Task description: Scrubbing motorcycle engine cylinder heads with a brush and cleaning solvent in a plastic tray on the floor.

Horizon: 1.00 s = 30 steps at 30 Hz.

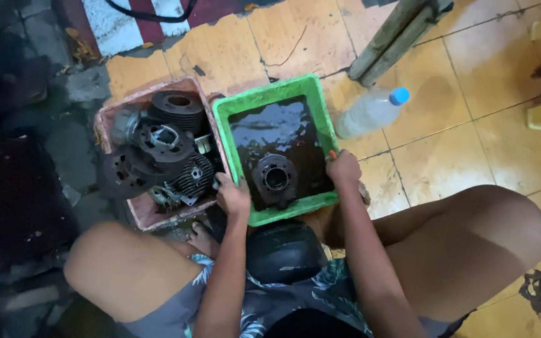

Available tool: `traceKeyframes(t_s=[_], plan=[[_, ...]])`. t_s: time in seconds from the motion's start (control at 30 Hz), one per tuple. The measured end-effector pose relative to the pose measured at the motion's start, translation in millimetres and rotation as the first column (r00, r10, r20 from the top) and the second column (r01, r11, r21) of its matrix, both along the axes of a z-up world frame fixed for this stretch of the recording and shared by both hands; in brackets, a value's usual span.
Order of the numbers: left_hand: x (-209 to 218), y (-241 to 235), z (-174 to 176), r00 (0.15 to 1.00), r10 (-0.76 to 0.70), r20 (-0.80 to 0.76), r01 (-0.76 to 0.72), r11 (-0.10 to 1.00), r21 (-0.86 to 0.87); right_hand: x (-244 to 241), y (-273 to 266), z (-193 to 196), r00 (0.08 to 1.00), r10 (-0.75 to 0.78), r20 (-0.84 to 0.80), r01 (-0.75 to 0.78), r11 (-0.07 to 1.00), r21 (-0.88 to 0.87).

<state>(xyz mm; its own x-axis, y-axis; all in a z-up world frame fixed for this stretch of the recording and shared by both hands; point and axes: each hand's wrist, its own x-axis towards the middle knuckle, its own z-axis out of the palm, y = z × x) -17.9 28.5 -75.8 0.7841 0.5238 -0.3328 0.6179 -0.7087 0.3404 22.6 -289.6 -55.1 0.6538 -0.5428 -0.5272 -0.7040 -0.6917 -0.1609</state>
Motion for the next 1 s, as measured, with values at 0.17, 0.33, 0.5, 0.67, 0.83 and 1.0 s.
traceKeyframes(t_s=[0.17,0.33,0.5,0.67,0.83,1.0], plan=[[-4,10,-9,0.996,-0.049,-0.074,0.057,0.992,0.112,5,6,4,0.998,0.036,0.045,-0.035,0.999,-0.030],[2,14,-4,0.977,-0.165,-0.134,0.174,0.983,0.055,21,14,29,0.995,0.047,0.086,-0.047,0.999,-0.004],[3,18,1,0.967,-0.214,-0.136,0.216,0.976,0.002,27,-6,1,0.995,0.014,0.101,-0.018,0.999,0.040],[37,32,27,0.930,-0.244,-0.275,0.196,0.962,-0.190,47,34,58,0.949,-0.012,0.315,-0.046,0.983,0.177],[65,0,171,0.941,-0.334,0.047,0.288,0.723,-0.628,52,110,157,0.945,-0.046,0.323,-0.120,0.871,0.476],[57,-24,256,0.618,-0.742,0.259,0.784,0.560,-0.267,42,145,253,0.885,0.149,0.440,-0.408,0.702,0.583]])
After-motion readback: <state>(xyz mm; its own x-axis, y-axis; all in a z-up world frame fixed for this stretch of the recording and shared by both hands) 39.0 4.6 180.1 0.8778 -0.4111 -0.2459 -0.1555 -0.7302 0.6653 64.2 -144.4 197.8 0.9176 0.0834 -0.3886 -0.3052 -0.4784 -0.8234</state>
